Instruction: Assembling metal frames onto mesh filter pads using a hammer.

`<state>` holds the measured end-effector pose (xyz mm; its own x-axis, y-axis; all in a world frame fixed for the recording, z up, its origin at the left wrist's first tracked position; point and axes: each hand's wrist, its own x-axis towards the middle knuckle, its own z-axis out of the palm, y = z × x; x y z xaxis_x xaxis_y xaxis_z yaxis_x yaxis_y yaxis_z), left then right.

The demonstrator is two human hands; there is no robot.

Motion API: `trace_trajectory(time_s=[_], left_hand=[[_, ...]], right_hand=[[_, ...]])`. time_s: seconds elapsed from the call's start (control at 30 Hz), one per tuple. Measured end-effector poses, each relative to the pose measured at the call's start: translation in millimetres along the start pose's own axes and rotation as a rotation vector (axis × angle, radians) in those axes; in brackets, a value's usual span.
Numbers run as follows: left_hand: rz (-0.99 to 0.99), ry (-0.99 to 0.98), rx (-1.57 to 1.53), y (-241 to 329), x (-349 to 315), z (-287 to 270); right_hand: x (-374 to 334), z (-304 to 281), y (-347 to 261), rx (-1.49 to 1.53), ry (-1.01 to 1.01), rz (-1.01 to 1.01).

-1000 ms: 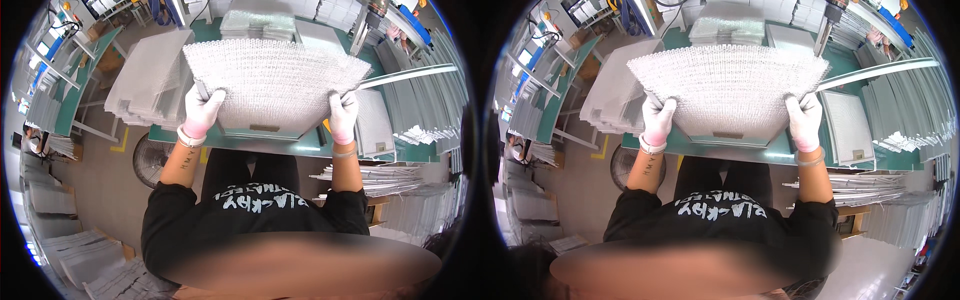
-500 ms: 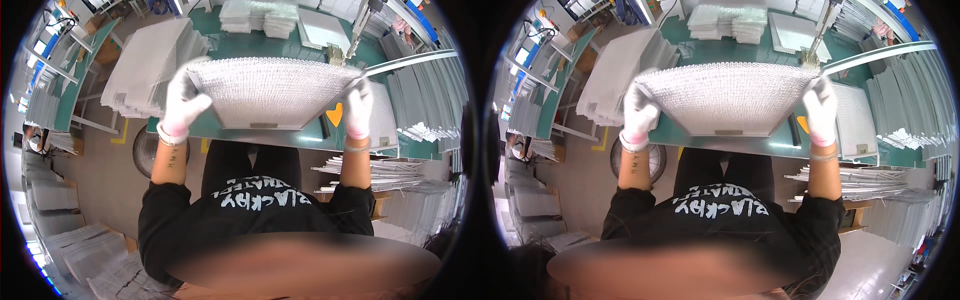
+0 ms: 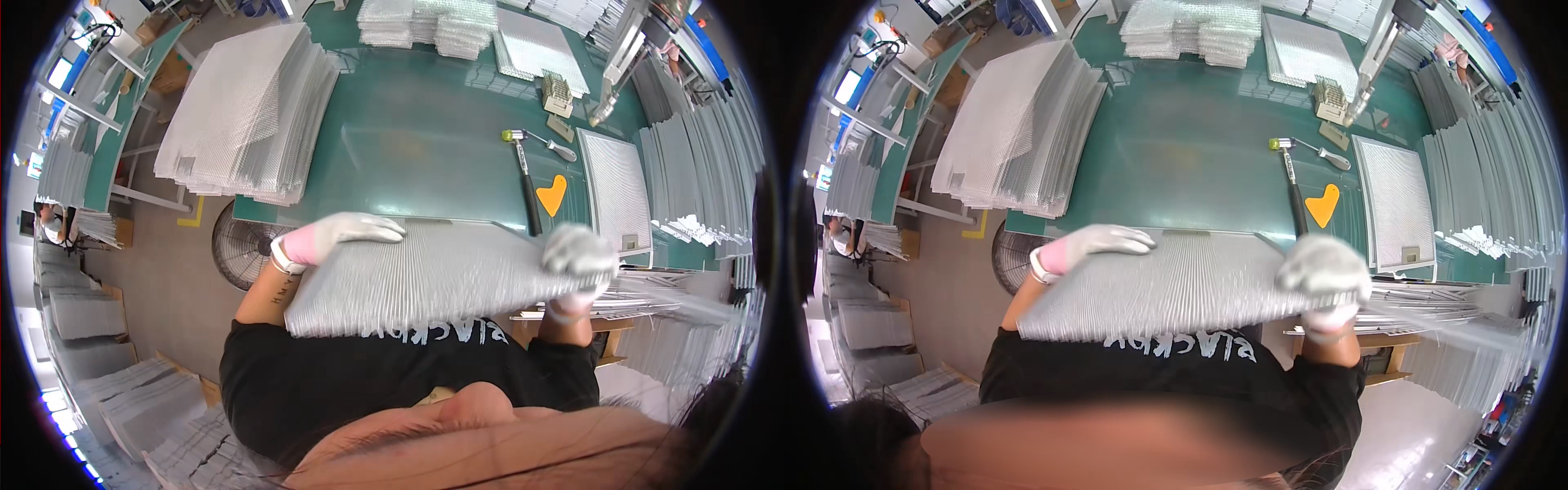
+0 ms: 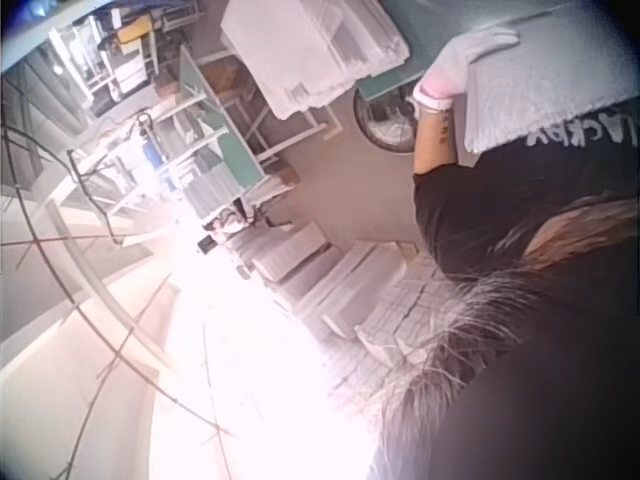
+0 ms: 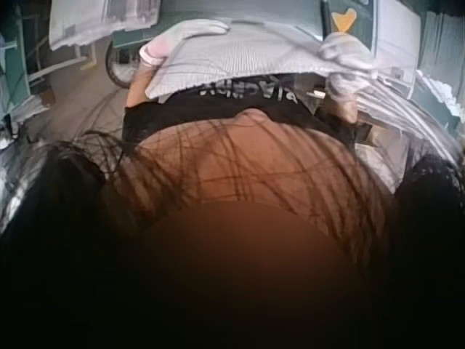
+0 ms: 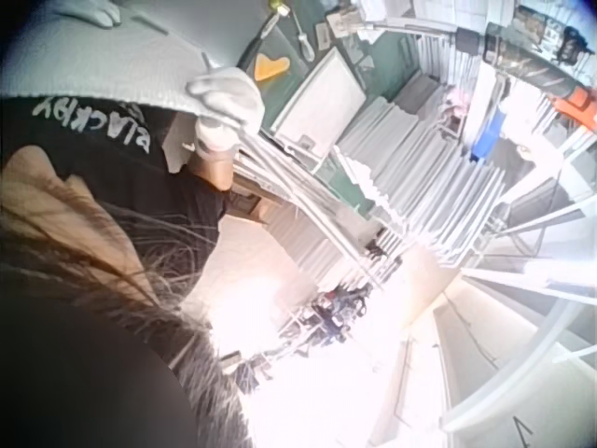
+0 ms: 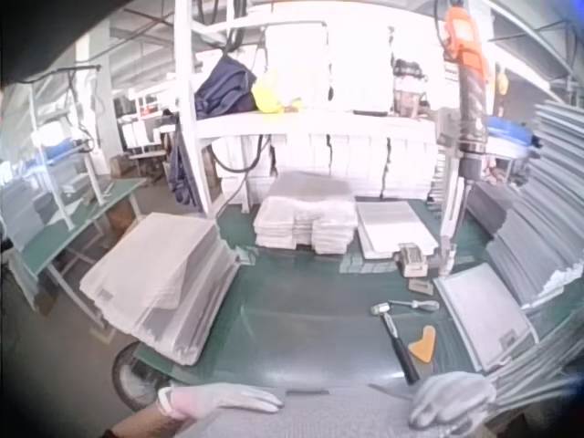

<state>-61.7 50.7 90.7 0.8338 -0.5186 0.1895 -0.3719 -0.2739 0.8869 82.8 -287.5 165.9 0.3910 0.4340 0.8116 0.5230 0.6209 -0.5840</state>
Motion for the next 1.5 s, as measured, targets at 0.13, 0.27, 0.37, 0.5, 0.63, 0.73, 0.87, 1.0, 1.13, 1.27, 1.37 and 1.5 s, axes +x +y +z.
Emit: trace_trajectory(time_s=[0.13,0.27,0.37,0.5,0.63,0.73,0.87,1.0,1.13,1.27,1.37,1.5], left_hand=[[-0.036,0.037,0.294,-41.7,2.2,13.4],[-0.210,-0.093,0.540,-50.6,-2.3,-0.8],[-0.370,-0.238,0.537,-51.7,6.3,-24.5],[-0.156,-0.315,0.108,-44.3,67.7,-18.9],[-0.142,-0.499,0.118,-82.4,114.4,41.0],[-0.162,-0.455,0.050,-90.9,139.2,46.4],[-0.431,-0.403,0.225,-35.4,144.2,9.4],[0.421,-0.231,-0.601,3.2,50.2,-50.1],[0.516,0.768,-0.056,74.9,43.3,-19.1],[0.472,1.070,0.059,68.7,52.1,-13.3],[0.494,0.990,0.081,70.5,55.8,-12.6],[0.521,0.989,0.093,66.5,51.1,-10.9]], right_hand=[[-27.6,-17.2,-11.4,0.135,-0.275,-0.004],[-32.0,-14.4,-9.0,0.158,-0.263,-0.099],[-20.2,-16.1,-14.8,0.163,-0.396,-0.040],[-12.5,-7.0,-22.0,0.141,-0.387,0.002],[-30.1,-5.6,-15.1,0.170,-0.266,-0.051],[-39.4,-2.0,-9.4,0.168,-0.165,-0.097],[-38.4,-9.4,-8.8,0.071,-0.105,-0.100],[1.9,-7.3,8.3,0.085,0.001,0.070],[37.7,-17.8,37.6,-0.170,0.300,0.268],[40.4,-22.0,50.4,-0.251,0.305,0.209],[33.3,-20.5,52.5,-0.145,0.303,0.143],[28.8,-21.6,53.7,-0.104,0.293,0.138]])
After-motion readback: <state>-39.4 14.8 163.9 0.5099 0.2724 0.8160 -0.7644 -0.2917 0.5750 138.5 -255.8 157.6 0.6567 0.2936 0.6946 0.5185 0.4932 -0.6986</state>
